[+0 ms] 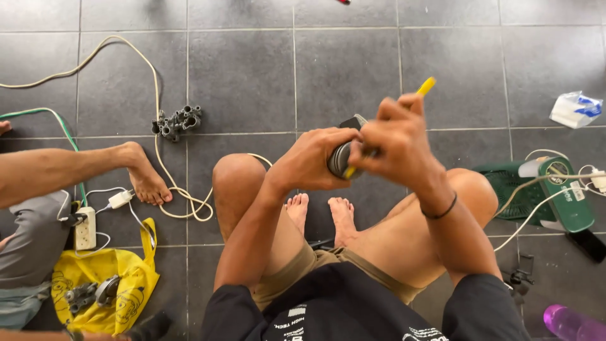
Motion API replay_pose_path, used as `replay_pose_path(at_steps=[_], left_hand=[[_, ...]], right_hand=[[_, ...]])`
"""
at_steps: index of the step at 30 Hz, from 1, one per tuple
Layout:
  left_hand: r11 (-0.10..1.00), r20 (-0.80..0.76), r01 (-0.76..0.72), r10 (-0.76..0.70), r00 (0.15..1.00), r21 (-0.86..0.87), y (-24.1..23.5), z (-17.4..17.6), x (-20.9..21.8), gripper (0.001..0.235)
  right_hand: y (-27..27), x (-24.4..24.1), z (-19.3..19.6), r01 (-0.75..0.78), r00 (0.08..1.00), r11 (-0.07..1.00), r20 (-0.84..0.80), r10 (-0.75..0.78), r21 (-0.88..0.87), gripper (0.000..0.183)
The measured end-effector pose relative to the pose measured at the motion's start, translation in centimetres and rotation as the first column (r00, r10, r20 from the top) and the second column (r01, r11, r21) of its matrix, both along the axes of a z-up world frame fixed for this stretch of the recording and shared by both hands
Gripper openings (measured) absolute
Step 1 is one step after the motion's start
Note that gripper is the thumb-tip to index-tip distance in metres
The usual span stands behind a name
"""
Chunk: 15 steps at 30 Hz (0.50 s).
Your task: The person sits on the floor and scrubs a metal piston with a yellow-handled brush. They rotate the piston to clean different sides and the top surface while another person lies nearby.
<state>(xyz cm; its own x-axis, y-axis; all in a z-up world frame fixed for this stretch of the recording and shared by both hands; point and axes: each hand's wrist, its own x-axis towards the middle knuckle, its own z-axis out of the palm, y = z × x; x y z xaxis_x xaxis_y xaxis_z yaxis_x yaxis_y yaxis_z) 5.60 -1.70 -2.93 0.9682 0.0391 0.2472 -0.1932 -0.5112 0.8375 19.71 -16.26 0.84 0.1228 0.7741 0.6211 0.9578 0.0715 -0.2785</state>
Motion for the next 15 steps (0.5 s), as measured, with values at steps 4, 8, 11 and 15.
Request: replay_pose_path(at_steps=[4, 8, 11, 15], left_hand=[[1.000, -0.005, 0.012, -0.012, 1.000, 0.005, -0.4, -1.4, 0.5, 0.072], [1.000, 0.005, 0.002, -0.002, 1.000, 0.027, -0.6, 0.9, 0.3, 0.053], [0.997, -0.014, -0.015, 0.017, 1.000, 0.074, -0.8, 1.1, -0.4, 0.055], [0.997, -0.022, -0.025, 0.026, 0.999, 0.078, -0.9, 1.2, -0.2, 0.055]], right_hand=[[-0.1, 1.9, -0.6, 0.046, 0.998, 0.998, -0.034, -0.044, 0.036, 0.040], [0.2, 0.5, 0.2, -0.016, 0.999, 1.000, 0.045, 0.015, 0.019, 0.036], [-0.3, 1.5, -0.4, -0.007, 1.000, 1.000, 0.020, 0.007, -0.012, 0.038], [-0.4, -1.9, -0.3, -0.045, 0.998, 0.999, 0.033, 0.046, -0.026, 0.038]])
